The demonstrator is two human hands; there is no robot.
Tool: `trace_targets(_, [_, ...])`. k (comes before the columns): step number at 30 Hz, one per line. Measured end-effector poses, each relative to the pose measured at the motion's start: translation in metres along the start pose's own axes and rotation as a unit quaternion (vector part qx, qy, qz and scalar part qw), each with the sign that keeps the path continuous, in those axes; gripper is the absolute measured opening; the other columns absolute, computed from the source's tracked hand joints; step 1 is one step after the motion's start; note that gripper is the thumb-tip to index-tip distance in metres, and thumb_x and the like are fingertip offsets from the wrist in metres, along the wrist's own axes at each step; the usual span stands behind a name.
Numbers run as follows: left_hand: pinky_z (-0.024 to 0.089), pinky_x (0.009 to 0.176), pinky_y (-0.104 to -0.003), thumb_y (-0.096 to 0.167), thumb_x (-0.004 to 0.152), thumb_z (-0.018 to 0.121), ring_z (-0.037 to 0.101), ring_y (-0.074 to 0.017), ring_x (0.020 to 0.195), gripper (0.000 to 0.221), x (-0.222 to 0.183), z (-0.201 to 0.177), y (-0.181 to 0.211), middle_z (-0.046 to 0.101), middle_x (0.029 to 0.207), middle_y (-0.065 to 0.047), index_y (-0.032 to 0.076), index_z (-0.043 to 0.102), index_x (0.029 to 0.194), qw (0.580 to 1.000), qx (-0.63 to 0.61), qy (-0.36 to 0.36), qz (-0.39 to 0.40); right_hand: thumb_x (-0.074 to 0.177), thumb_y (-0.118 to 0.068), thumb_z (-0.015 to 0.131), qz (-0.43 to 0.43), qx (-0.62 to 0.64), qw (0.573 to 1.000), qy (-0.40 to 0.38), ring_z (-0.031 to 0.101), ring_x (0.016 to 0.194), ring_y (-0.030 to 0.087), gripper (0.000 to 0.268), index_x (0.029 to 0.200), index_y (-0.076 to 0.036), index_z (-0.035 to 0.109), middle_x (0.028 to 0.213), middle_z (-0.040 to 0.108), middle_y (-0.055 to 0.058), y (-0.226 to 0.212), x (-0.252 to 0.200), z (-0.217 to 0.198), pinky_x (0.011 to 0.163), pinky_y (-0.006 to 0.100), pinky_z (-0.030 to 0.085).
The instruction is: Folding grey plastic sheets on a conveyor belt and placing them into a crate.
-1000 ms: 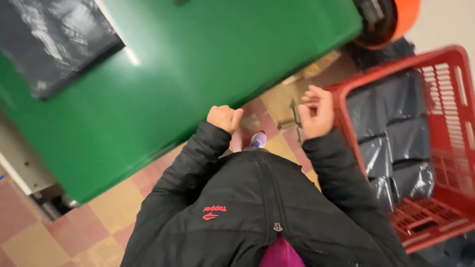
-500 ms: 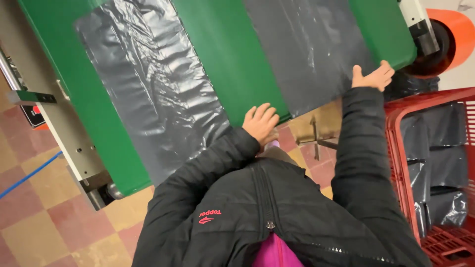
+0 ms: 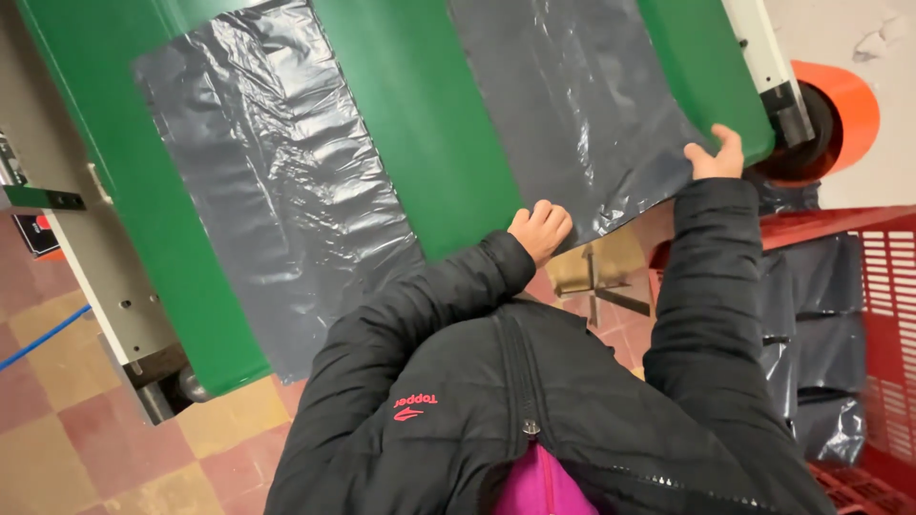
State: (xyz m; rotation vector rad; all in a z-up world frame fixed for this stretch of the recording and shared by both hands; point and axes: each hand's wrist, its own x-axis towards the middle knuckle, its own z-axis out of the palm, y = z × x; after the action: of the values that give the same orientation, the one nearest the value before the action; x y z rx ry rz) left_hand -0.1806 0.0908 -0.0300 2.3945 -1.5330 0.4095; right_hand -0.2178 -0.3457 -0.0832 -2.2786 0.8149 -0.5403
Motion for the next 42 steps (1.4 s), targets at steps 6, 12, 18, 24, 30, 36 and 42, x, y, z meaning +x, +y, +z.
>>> trace_targets(6, [0.054, 0.085, -0.043, 0.014, 0.090, 0.069, 0.060, -0.0338, 0.104, 0.018, 0.023, -0.090, -0.051, 0.062, 0.113, -0.012, 0.005, 0.062, 0.104, 0.921, -0.388, 0.030, 0.004, 0.110, -0.013, 0.072, -0.034, 0.364, 0.907, -0.210, 0.059, 0.111, 0.017, 0.030, 0.129, 0.008, 0.062, 0.125, 0.065, 0.013, -0.071, -0.003, -0.069, 0.107, 0.029, 0.047])
trace_targets(12, [0.049, 0.080, -0.029, 0.014, 0.097, 0.064, 0.056, -0.0114, 0.088, 0.019, 0.033, -0.213, -0.110, 0.061, 0.090, -0.005, 0.000, 0.065, 0.110, 0.706, -0.661, -0.096, -0.235, 0.098, -0.059, 0.067, 0.012, 0.530, 0.730, -0.431, 0.072, 0.082, 0.028, 0.072, 0.138, 0.000, 0.059, 0.103, 0.073, 0.019, -0.195, -0.003, -0.098, 0.065, 0.033, 0.057])
trace_targets(18, [0.049, 0.088, -0.029, 0.016, 0.105, 0.057, 0.057, -0.0096, 0.095, 0.030, 0.098, -0.084, -0.227, 0.067, 0.106, 0.001, 0.001, 0.063, 0.129, 0.742, -0.568, 0.154, -0.321, 0.100, -0.070, 0.056, 0.336, 0.122, 0.818, -0.451, 0.067, 0.067, 0.025, 0.072, 0.140, -0.010, 0.063, 0.101, 0.073, 0.018, -0.230, 0.135, 0.030, 0.045, 0.034, 0.035])
trace_targets(24, [0.053, 0.076, -0.046, 0.030, 0.097, 0.073, 0.068, -0.0399, 0.085, 0.034, 0.089, 0.088, -0.316, 0.071, 0.091, -0.022, -0.001, 0.061, 0.102, 0.841, -0.262, 0.094, -0.463, 0.095, -0.050, 0.065, 0.223, 0.251, 0.843, -0.421, 0.070, 0.069, 0.016, 0.046, 0.123, -0.013, 0.059, 0.109, 0.077, 0.008, -0.229, 0.171, 0.122, 0.058, 0.029, 0.055])
trace_targets(30, [0.053, 0.069, -0.051, 0.026, 0.093, 0.068, 0.067, -0.0452, 0.079, 0.031, 0.093, 0.057, -0.296, 0.069, 0.085, -0.024, 0.000, 0.058, 0.106, 0.833, -0.273, 0.146, -0.458, 0.083, -0.030, 0.090, -0.206, -0.073, 0.962, -0.161, 0.065, 0.080, 0.029, 0.050, 0.117, -0.006, 0.063, 0.089, 0.064, 0.008, -0.231, 0.182, 0.149, 0.073, 0.042, 0.053])
trace_targets(36, [0.050, 0.064, -0.052, 0.021, 0.082, 0.073, 0.064, -0.0402, 0.085, 0.034, 0.116, -0.003, -0.265, 0.067, 0.100, -0.019, -0.001, 0.063, 0.107, 0.901, -0.044, 0.132, -0.411, 0.072, -0.033, 0.092, -0.398, -0.131, 0.876, -0.240, 0.059, 0.105, 0.038, 0.058, 0.116, -0.009, 0.062, 0.108, 0.061, 0.014, -0.230, 0.223, 0.196, 0.085, 0.046, 0.049])
trace_targets(42, [0.053, 0.092, -0.045, 0.023, 0.078, 0.078, 0.061, -0.0353, 0.116, 0.040, 0.153, -0.037, -0.186, 0.062, 0.113, -0.014, 0.006, 0.058, 0.108, 0.981, -0.148, 0.095, -0.088, 0.071, -0.030, 0.087, -0.335, -0.253, 0.833, -0.362, 0.060, 0.098, 0.035, 0.032, 0.090, -0.014, 0.067, 0.095, 0.069, 0.008, -0.249, 0.219, 0.208, 0.084, 0.050, 0.045])
